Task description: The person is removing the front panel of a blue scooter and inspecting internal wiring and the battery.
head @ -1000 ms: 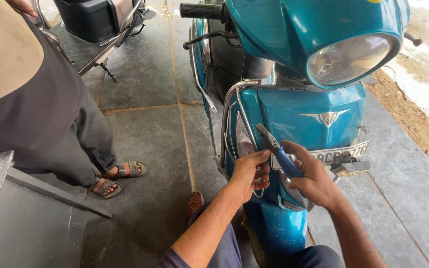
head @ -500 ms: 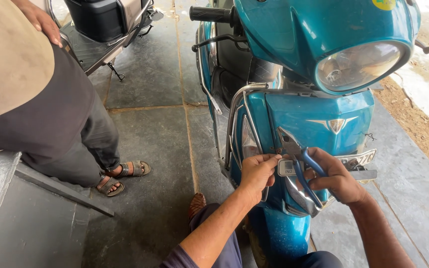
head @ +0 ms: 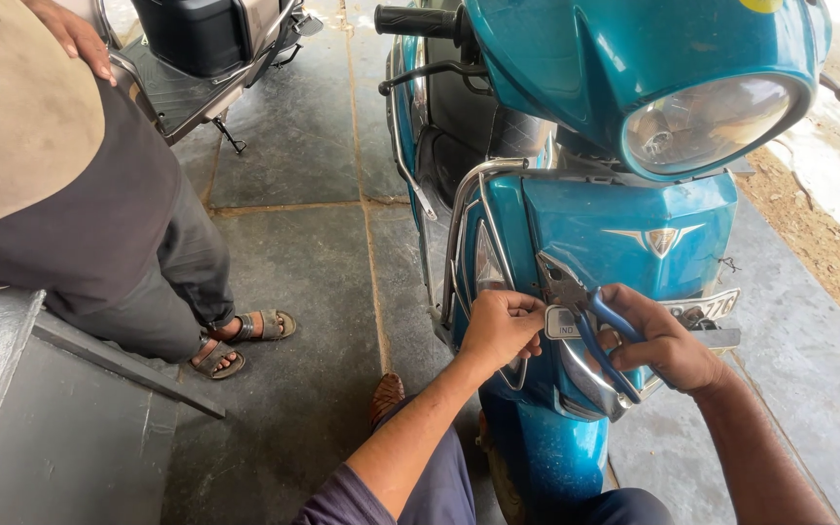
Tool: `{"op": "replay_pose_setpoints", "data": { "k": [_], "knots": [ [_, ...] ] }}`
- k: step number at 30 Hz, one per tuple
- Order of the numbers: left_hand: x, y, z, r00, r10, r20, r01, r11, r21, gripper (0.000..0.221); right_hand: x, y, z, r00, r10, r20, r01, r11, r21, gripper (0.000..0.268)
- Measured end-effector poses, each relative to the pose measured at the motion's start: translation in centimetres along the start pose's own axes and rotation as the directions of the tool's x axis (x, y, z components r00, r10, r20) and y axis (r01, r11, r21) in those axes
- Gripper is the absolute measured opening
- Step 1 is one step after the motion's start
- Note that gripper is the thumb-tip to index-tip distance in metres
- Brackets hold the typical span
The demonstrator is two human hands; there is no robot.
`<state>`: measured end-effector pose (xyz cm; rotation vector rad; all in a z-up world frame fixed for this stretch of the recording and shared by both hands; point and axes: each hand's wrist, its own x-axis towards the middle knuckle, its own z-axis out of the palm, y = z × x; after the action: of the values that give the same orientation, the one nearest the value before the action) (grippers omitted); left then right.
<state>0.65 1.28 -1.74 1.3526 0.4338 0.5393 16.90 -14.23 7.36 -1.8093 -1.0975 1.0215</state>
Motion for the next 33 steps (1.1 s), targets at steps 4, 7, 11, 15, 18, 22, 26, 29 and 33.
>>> {"op": "replay_pose_setpoints", "data": {
  "k": [4,7,11,15,18,22,26,29,33],
  "knots": [
    [0.7,-0.7,-0.6,0.997,-0.066,0.04,0.073,0.98,-0.187,0.014,-0.1,-0.9,0.3,0.997,0.081,-0.019,-0.081,0.997,-0.005,0.075],
    [1.1,-0.4,-2.4,0.998,-0.037,0.048,0.043,0.989,-0.14,0.015,0.0,-0.7,0.1,0.998,0.069,0.006,-0.069,0.997,0.022,0.077],
    [2.3,2.9,-3.9,0.975,0.168,0.145,-0.217,0.856,0.469,0.018,0.1,0.5,-0.3,0.998,0.059,0.004,-0.059,0.998,-0.013,0.075],
    [3.6,7.2,-4.1,0.903,0.23,0.363,-0.406,0.174,0.897,0.015,0.2,-0.3,0.2,1.0,0.014,0.014,-0.015,1.0,0.021,0.077],
    [4.6,8.8,-4.7,0.738,0.324,0.593,-0.494,-0.34,0.8,0.032,0.1,-1.3,0.4,0.999,0.049,0.004,-0.049,0.998,0.04,0.082],
    [5.3,6.8,-6.2,0.558,0.487,0.672,-0.46,-0.492,0.739,0.034,0.3,0.6,-0.2,1.0,0.004,0.01,-0.004,1.0,0.024,0.079],
    [1.5,4.2,-5.3,0.425,0.849,0.315,-0.549,-0.035,0.835,0.025,0.6,0.9,0.2,1.0,-0.028,0.008,0.028,0.999,0.043,0.078],
    [-0.4,1.6,-2.8,0.789,0.545,-0.282,-0.194,0.657,0.728,0.041,0.6,1.0,0.6,0.998,-0.056,-0.026,0.056,0.998,-0.016,0.077],
    [-0.5,0.5,-0.2,0.818,0.368,-0.442,-0.264,0.923,0.281,0.031,-0.6,-1.0,2.2,0.998,-0.046,-0.039,0.055,0.961,0.271,0.072]
  ]
}}
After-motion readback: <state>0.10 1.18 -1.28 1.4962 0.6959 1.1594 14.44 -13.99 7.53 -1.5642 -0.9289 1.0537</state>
